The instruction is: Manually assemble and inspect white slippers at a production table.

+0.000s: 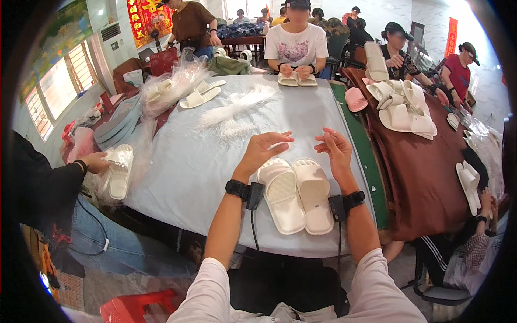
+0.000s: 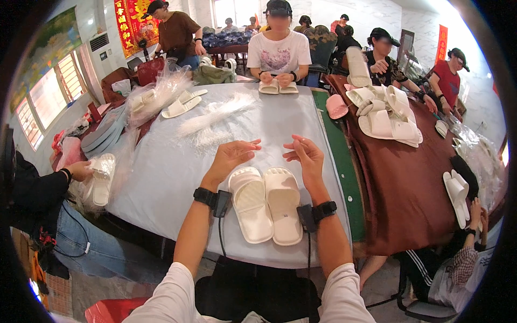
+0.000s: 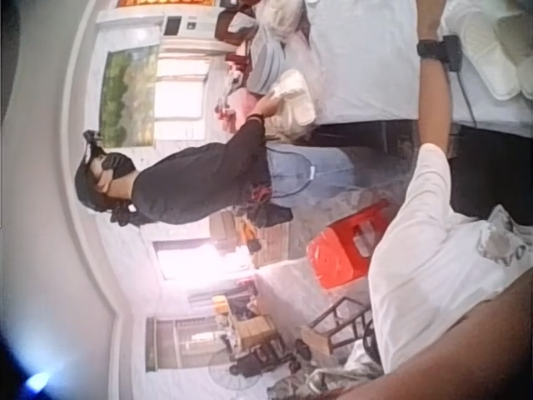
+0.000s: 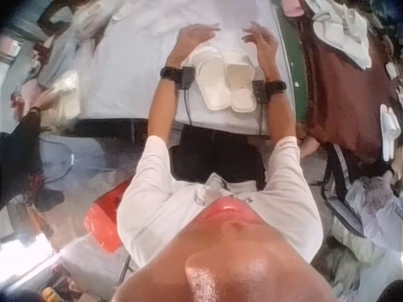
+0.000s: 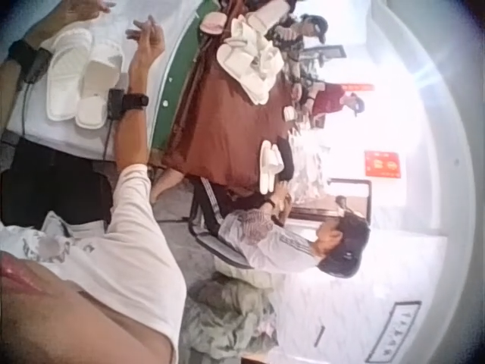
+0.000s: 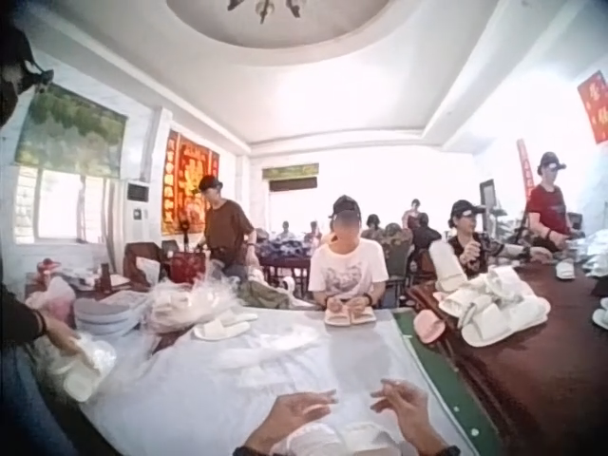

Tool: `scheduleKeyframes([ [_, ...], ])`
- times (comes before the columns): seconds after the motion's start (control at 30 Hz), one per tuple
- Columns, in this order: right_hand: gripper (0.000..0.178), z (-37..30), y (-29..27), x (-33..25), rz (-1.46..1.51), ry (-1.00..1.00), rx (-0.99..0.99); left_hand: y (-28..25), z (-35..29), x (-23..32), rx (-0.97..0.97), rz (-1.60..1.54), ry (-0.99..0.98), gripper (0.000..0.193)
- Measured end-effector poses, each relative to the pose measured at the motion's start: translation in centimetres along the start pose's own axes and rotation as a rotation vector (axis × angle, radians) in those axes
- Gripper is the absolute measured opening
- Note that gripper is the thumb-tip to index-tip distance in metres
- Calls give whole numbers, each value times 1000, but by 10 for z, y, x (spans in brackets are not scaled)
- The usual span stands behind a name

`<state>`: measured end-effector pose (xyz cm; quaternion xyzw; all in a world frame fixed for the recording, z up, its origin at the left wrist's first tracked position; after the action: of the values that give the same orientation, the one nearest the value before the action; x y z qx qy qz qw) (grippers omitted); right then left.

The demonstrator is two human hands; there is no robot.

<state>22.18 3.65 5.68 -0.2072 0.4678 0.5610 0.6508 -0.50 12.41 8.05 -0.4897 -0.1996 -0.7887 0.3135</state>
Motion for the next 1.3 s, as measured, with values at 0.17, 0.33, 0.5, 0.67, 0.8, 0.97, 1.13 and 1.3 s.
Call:
scheduleKeyframes([
  [0.17, 39, -11, 39, -24, 12, -134, -182, 27, -3, 16, -198, 54, 68, 9],
  [0.33, 37, -5, 44, -19, -252, -263, -201, 28, 5, 20, -143, 161, 119, 9],
  [0.5, 18, -13, 37, -32, -528, -291, -80, 50, 9, 35, -266, 391, 63, 14],
  [0.67, 12, -8, 20, -10, -504, -308, -9, 78, 6, 123, -283, 971, 333, 29],
  [0.8, 10, -11, -10, 7, -555, -273, 81, 51, -15, 190, 113, 661, 279, 29],
  [0.97, 11, -3, 2, 12, -560, -201, 121, 81, -15, 172, 18, 517, 267, 30],
  [1.13, 11, -8, -2, 16, -557, -162, 55, 77, -28, 185, -15, 477, 281, 30],
  [1.3, 12, -9, -3, 12, -615, -144, 33, 68, -42, 213, 29, 486, 353, 31],
])
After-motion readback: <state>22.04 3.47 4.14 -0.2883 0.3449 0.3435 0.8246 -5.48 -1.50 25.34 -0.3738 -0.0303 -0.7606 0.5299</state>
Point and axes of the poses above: each hand's wrist, its own z-axis towards the middle knuckle, its own y-axis out of the palm, x = y × z, the point moved 6 cm from there along z, towards the middle knuckle, and after that the axes turned 3 degrees about -y, right-handed, at the moved point
